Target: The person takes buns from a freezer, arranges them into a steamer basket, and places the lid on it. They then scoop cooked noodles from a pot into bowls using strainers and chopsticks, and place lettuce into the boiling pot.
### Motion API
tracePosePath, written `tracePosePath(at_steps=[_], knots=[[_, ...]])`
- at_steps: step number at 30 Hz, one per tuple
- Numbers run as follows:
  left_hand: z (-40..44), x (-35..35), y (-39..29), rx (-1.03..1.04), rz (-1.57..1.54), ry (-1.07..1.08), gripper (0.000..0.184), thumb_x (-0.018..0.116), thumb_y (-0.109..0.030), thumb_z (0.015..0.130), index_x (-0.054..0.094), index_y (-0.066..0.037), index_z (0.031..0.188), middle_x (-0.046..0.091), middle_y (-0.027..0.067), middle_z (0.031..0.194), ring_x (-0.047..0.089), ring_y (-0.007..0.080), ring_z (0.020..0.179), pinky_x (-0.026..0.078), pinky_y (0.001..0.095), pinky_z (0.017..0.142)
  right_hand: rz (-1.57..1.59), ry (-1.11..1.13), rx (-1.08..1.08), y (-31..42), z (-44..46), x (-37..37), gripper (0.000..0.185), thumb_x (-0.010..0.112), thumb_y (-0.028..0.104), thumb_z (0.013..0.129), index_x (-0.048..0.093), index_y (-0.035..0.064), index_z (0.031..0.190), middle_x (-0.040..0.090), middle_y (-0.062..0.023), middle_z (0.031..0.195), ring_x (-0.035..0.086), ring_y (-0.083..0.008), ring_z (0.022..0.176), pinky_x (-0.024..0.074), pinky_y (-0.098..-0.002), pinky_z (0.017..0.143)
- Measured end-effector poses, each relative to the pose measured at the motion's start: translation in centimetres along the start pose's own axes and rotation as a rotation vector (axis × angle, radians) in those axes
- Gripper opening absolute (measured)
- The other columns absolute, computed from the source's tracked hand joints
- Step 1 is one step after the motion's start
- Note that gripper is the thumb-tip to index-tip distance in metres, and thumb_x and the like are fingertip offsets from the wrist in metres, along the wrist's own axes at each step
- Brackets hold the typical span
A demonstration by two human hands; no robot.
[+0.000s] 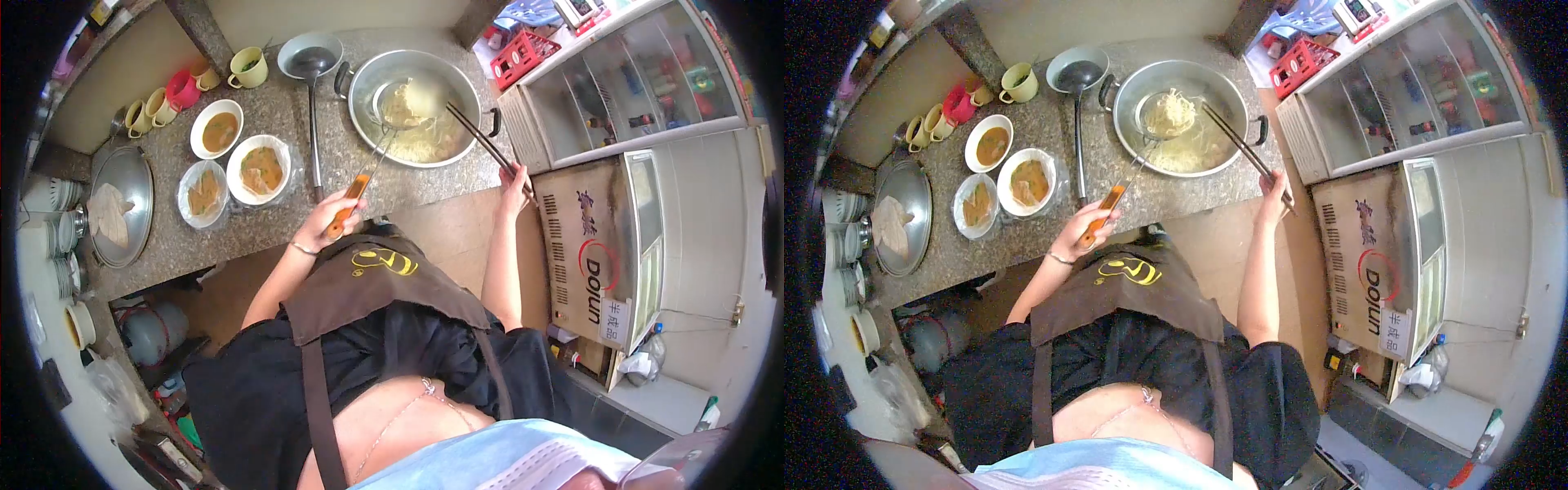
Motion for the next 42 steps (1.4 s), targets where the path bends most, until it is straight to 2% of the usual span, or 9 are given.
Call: tracePosePath(at_steps=[2,4,10,11,18,26,32,36,42], knots=[[2.8,-0.8,0.9,0.033,0.062,0.045,0.022,0.049,-0.011,0.09,0.047,-0.004,0.11,0.054,0.0034,0.088,0.048,0.0066,0.056,0.037,0.0198,0.04,-0.304,0.113,-0.262,2.6,-0.8,0.7,0.037,0.047,0.029,0.095,0.06,-0.0057,0.094,0.062,-0.0113,0.081,0.062,-0.0185,0.072,0.0541,-0.028,0.068],[4.3,-0.9,0.6,0.008,0.052,-0.028,0.023,0.049,-0.01,0.089,0.045,-0.005,0.111,0.053,0.0032,0.088,0.049,0.0079,0.057,0.041,0.0223,0.042,-0.338,0.043,-0.292,4.5,-1.7,-0.4,0.039,0.047,0.031,0.095,0.061,-0.0058,0.09,0.062,-0.0109,0.077,0.062,-0.0185,0.066,0.0537,-0.0291,0.062],[1.4,0.2,0.0,-0.01,0.238,-0.056,0.028,0.05,-0.01,0.087,0.042,-0.004,0.113,0.053,0.0034,0.088,0.05,0.0099,0.056,0.045,0.024,0.044,-0.137,-0.039,0.239,-3.5,-3.9,-4.2,0.037,0.051,0.034,0.091,0.058,-0.0017,0.095,0.062,-0.0131,0.087,0.062,-0.0216,0.074,0.0529,-0.0298,0.064],[0.3,0.8,-0.7,-0.027,0.239,-0.083,0.031,0.051,-0.01,0.086,0.041,-0.005,0.116,0.053,0.0035,0.089,0.05,0.0094,0.055,0.044,0.023,0.043,-0.066,-0.131,0.271,-5.3,-3.9,-3.8,0.035,0.051,0.033,0.092,0.057,-0.0012,0.097,0.062,-0.0123,0.087,0.062,-0.0222,0.076,0.0525,-0.0296,0.067],[-6.5,2.0,-6.6,-0.176,0.305,0.001,0.037,0.052,-0.01,0.085,0.041,-0.004,0.12,0.053,0.005,0.087,0.051,0.0091,0.052,0.043,0.0217,0.04,0.329,0.074,0.348,-11.0,4.0,-2.8,0.028,0.051,0.028,0.092,0.058,0.0014,0.096,0.062,-0.0082,0.096,0.061,-0.0201,0.086,0.0524,-0.034,0.083],[-2.5,2.5,-4.7,-0.089,0.289,-0.175,0.039,0.051,-0.01,0.087,0.039,-0.001,0.123,0.054,0.0062,0.091,0.051,0.0085,0.052,0.044,0.0208,0.041,0.44,0.283,0.303,-3.5,9.8,2.1,0.031,0.052,0.03,0.091,0.06,0.0002,0.097,0.064,-0.0104,0.09,0.061,-0.0212,0.083,0.053,-0.0305,0.077],[3.4,2.7,-2.9,0.036,0.186,-0.121,0.025,0.051,-0.01,0.088,0.045,-0.001,0.11,0.054,0.0065,0.089,0.051,0.0089,0.056,0.044,0.0213,0.044,0.444,0.342,0.288,0.5,13.1,3.5,0.029,0.052,0.033,0.091,0.06,0.0052,0.094,0.065,-0.0062,0.091,0.063,-0.0204,0.081,0.0533,-0.0278,0.072],[5.9,2.6,-1.5,0.069,0.128,-0.157,0.014,0.052,-0.01,0.087,0.047,-0.002,0.097,0.053,0.0056,0.081,0.052,0.0103,0.058,0.043,0.0227,0.045,0.276,0.334,0.176,2.7,12.8,4.9,0.032,0.051,0.034,0.092,0.059,0.003,0.095,0.064,-0.0093,0.092,0.063,-0.0193,0.08,0.0532,-0.0283,0.072],[3.4,5.1,0.1,0.136,0.186,-0.067,0.028,0.048,-0.011,0.089,0.041,-0.002,0.115,0.05,0.0043,0.087,0.048,0.0073,0.052,0.041,0.0199,0.04,-0.157,0.439,0.019,7.4,13.5,4.7,0.038,0.049,0.032,0.094,0.06,-0.0044,0.095,0.062,-0.013,0.088,0.062,-0.0187,0.075,0.0542,-0.0297,0.068]])
Point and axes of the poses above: each hand's wrist, its own z-axis towards the middle knuckle, its own x-axis out of the palm, y = z × x, the point moved 5 cm from there along z, towards the middle knuckle
